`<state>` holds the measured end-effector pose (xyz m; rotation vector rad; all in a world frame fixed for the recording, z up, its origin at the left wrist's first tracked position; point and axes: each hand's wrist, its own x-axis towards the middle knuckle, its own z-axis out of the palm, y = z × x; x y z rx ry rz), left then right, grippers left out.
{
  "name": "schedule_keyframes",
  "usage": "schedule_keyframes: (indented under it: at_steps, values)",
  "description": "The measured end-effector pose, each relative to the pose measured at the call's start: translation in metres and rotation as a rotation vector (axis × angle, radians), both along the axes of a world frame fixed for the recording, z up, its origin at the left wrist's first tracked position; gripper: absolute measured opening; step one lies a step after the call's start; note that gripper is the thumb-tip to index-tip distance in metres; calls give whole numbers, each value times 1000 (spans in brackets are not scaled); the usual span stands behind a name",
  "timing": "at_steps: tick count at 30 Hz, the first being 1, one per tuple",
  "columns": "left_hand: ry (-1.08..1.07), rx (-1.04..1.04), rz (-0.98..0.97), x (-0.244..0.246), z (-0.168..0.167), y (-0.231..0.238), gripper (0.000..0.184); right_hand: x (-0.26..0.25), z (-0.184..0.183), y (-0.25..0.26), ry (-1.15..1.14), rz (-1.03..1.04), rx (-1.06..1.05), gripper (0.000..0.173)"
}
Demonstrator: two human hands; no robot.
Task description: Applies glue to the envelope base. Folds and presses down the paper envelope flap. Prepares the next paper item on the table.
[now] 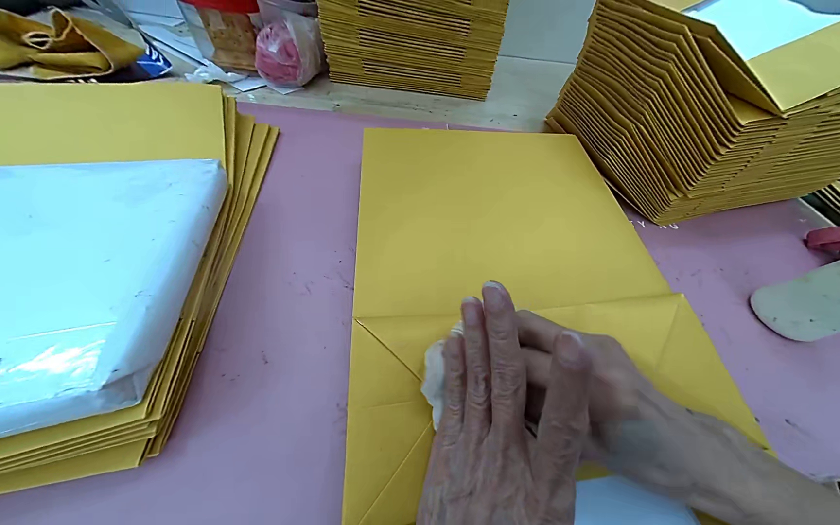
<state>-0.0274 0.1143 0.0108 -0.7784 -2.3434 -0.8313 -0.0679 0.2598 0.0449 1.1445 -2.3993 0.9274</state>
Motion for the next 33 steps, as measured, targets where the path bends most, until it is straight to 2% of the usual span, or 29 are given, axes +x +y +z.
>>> schedule_keyframes:
  at_steps: [3, 8, 12, 15, 20, 23, 28, 33]
  values:
    - [2, -60, -45, -3, -1, 1, 69, 7, 4, 21, -112, -58, -35, 19]
    - [-22, -89, -78, -6, -4, -1, 57, 20, -17, 25, -13, -169, -54, 33]
    - [-99, -41, -110, -8, 4, -9, 63, 18, -23, 22, 44, -186, -52, 40]
    - [-89, -22, -101, -8, 7, -9, 66, 18, -25, 22, 58, -190, -60, 37]
    - [-60, 42, 31, -8, 9, -5, 57, 20, -27, 21, 63, -201, -67, 30]
    - [-60, 98, 59, -11, 9, -8, 59, 20, -27, 20, 55, -189, -76, 30]
    - [-139, 174, 22, -12, 9, -22, 69, 19, -29, 20, 56, -179, -68, 30]
    - [-121, 43, -63, -9, 8, -20, 55, 21, -29, 19, 100, -201, -45, 31]
